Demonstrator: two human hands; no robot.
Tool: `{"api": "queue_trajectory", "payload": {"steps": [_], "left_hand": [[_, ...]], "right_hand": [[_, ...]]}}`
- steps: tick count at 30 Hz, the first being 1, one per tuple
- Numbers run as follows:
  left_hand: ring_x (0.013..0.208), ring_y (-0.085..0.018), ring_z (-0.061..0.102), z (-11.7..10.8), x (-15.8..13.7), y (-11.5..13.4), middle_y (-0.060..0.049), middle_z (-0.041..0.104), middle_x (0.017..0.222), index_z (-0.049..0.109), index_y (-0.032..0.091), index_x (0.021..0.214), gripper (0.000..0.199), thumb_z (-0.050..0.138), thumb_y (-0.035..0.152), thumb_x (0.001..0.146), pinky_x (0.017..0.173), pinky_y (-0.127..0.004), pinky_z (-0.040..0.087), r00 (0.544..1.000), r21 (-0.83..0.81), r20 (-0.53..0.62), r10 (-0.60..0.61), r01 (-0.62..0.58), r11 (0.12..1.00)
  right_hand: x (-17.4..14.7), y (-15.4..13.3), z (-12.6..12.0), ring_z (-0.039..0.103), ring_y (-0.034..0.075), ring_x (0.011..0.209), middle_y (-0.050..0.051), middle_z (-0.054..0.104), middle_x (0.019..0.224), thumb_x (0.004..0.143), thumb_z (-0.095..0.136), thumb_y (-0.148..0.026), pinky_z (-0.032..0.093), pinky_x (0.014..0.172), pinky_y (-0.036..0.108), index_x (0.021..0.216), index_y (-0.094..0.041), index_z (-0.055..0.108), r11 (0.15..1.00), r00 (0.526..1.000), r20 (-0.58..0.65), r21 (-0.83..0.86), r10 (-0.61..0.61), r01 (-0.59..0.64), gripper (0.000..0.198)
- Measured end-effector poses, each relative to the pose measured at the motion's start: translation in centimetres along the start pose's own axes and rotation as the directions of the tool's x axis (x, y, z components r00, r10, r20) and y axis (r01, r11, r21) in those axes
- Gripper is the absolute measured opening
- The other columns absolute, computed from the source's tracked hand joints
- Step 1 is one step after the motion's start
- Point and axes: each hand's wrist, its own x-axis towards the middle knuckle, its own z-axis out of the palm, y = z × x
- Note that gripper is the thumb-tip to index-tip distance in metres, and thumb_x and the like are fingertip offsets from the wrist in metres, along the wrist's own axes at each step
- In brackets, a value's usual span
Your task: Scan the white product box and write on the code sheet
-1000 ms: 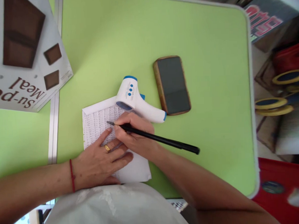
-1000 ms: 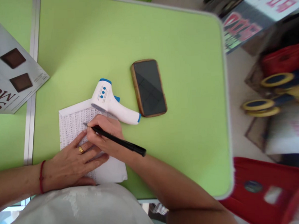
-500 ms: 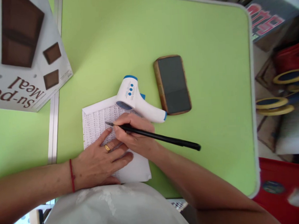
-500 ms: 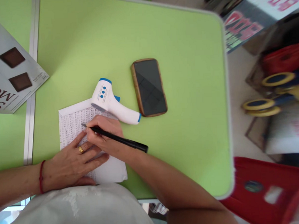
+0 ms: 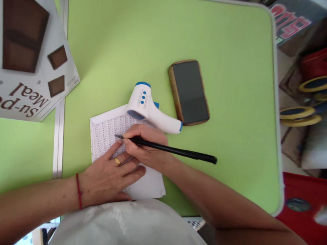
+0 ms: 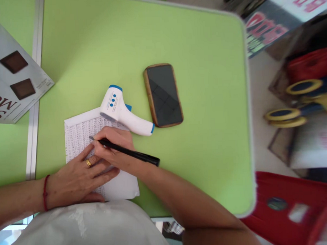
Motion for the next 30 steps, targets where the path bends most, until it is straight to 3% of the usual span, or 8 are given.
{"api": "queue_trajectory", "payload": {"steps": [5, 12, 22, 30], "left_hand": [[0.133, -0.036, 0.039, 0.05, 0.01, 0.09, -0.010, 0.055, 0.132, 0.048, 0.017, 0.134, 0.082, 0.069, 0.068, 0.073, 0.117, -0.057, 0.019, 1.000, 0.010, 0.022, -0.002, 0.002, 1.000], [0.134, -0.036, 0.038, 0.16, -0.10, 0.04, -0.010, 0.056, 0.129, 0.048, 0.017, 0.134, 0.080, 0.067, 0.068, 0.075, 0.118, -0.057, 0.017, 1.000, 0.013, 0.020, 0.000, 0.000, 1.000], [0.133, -0.036, 0.038, 0.03, -0.09, 0.04, -0.011, 0.055, 0.131, 0.048, 0.016, 0.134, 0.082, 0.069, 0.067, 0.074, 0.118, -0.058, 0.018, 1.000, 0.000, 0.028, 0.002, -0.002, 1.000], [0.134, -0.036, 0.038, 0.03, -0.08, 0.11, -0.010, 0.055, 0.132, 0.048, 0.016, 0.134, 0.082, 0.070, 0.067, 0.073, 0.117, -0.058, 0.020, 1.000, 0.003, 0.026, 0.001, -0.001, 1.000]], "right_hand": [[-0.07, -0.12, 0.20, 0.055, 0.010, 0.055, -0.006, 0.057, 0.060, 0.077, 0.054, -0.009, 0.048, 0.055, 0.024, 0.074, -0.024, 0.054, 0.999, 0.998, -0.057, -0.016, 0.030, -0.031, 0.015], [0.04, -0.15, -0.10, 0.055, 0.010, 0.055, -0.005, 0.057, 0.059, 0.077, 0.055, -0.010, 0.048, 0.055, 0.024, 0.073, -0.023, 0.054, 0.999, 0.999, 0.017, -0.026, 0.029, -0.028, 0.013], [0.03, -0.13, 0.17, 0.054, 0.010, 0.054, -0.006, 0.055, 0.060, 0.076, 0.055, -0.007, 0.047, 0.053, 0.025, 0.074, -0.024, 0.052, 1.000, 0.999, -0.049, -0.009, 0.011, -0.011, 0.017], [0.11, -0.30, -0.18, 0.053, 0.011, 0.054, -0.005, 0.055, 0.059, 0.074, 0.054, -0.006, 0.047, 0.052, 0.025, 0.074, -0.024, 0.050, 1.000, 1.000, 0.005, -0.017, 0.005, -0.005, 0.019]]}}
